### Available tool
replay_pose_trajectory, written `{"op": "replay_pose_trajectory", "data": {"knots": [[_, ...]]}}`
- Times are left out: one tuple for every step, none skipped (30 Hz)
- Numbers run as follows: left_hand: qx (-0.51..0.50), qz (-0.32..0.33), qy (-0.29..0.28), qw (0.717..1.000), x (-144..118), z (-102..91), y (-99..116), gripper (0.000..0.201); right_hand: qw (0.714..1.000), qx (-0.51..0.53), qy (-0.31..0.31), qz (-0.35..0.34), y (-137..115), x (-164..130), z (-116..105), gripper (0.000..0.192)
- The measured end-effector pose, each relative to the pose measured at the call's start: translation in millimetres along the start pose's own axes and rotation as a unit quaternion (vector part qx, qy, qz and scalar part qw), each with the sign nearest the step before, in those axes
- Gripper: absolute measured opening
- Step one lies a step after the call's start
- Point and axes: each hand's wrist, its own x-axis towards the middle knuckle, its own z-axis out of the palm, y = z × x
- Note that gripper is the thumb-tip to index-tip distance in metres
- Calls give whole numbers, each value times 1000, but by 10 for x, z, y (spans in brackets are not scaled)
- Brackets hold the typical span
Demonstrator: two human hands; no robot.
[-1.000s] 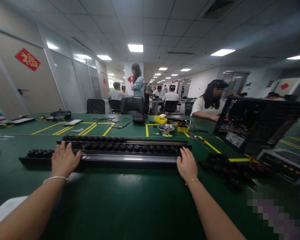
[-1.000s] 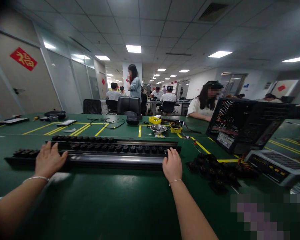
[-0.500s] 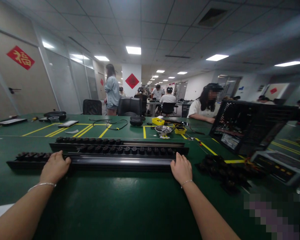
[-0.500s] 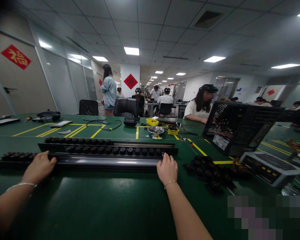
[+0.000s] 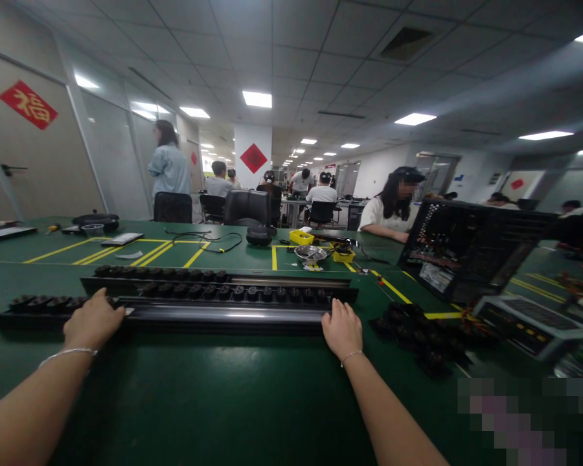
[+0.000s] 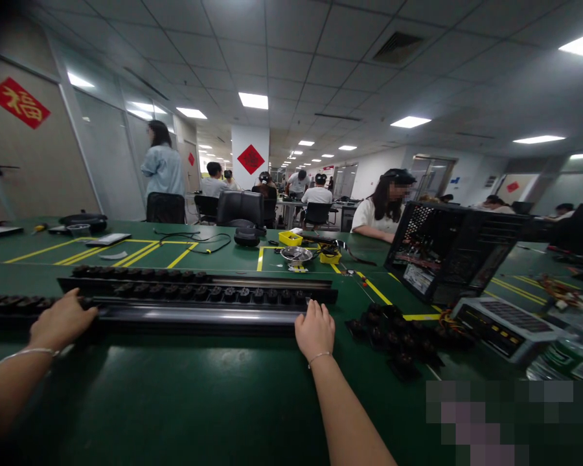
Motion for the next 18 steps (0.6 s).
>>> {"op": "replay_pose_trajectory", "data": {"knots": [[3, -10, -11, 1000, -3, -5, 8, 72, 1000, 0, 1, -1, -1, -1, 0, 54], [5, -18, -18, 1000, -4, -7, 12, 71, 1000, 1, 1, -1, -2, -1, 0, 54], [5, -25, -20, 999, -3, -6, 12, 70, 1000, 2, 1, -1, -3, -2, -1, 54], [3, -25, -19, 1000, 1, 1, 8, 70, 1000, 2, 0, -1, -5, -2, -3, 54], [-4, -23, -16, 1000, 7, 12, 1, 71, 1000, 3, 0, 0, -7, -3, -4, 54], [-15, -21, -14, 1000, 15, 26, -9, 72, 1000, 3, -1, 0, -9, -3, -6, 54], [-30, -20, -11, 999, 24, 44, -21, 74, 1000, 3, -1, 0, -10, -4, -7, 54], [-45, -25, -8, 999, 35, 61, -34, 75, 1000, 3, -1, 0, -11, -4, -8, 54], [-58, -28, -5, 998, 44, 77, -46, 76, 1000, 4, -2, 0, -12, -4, -8, 54], [-65, -29, -4, 997, 54, 91, -56, 76, 1000, 5, -3, 0, -11, -4, -8, 54], [-69, -27, -3, 997, 62, 101, -66, 75, 1000, 6, -4, 0, -11, -4, -7, 54], [-71, -22, -5, 997, 71, 108, -76, 74, 1000, 6, -5, 0, -10, -4, -6, 54], [-71, -14, -7, 997, 79, 112, -85, 73, 1000, 6, -5, 0, -9, -3, -5, 54], [-70, -5, -7, 998, 87, 116, -95, 72, 1000, 7, -5, 0, -9, -3, -4, 54], [-67, 2, -7, 998, 96, 120, -107, 70, 1000, 7, -4, -1, -9, -3, -4, 54], [-62, 7, -6, 998, 106, 126, -121, 69, 1000, 8, -3, -1, -10, -3, -4, 54], [-56, 17, -3, 998, 117, 135, -138, 67, 1000, 7, -3, 0, -12, -3, -3, 54], [-49, 32, 1, 998, 126, 146, -156, 66, 1000, 6, -3, 1, -13, -3, -2, 54]]}}
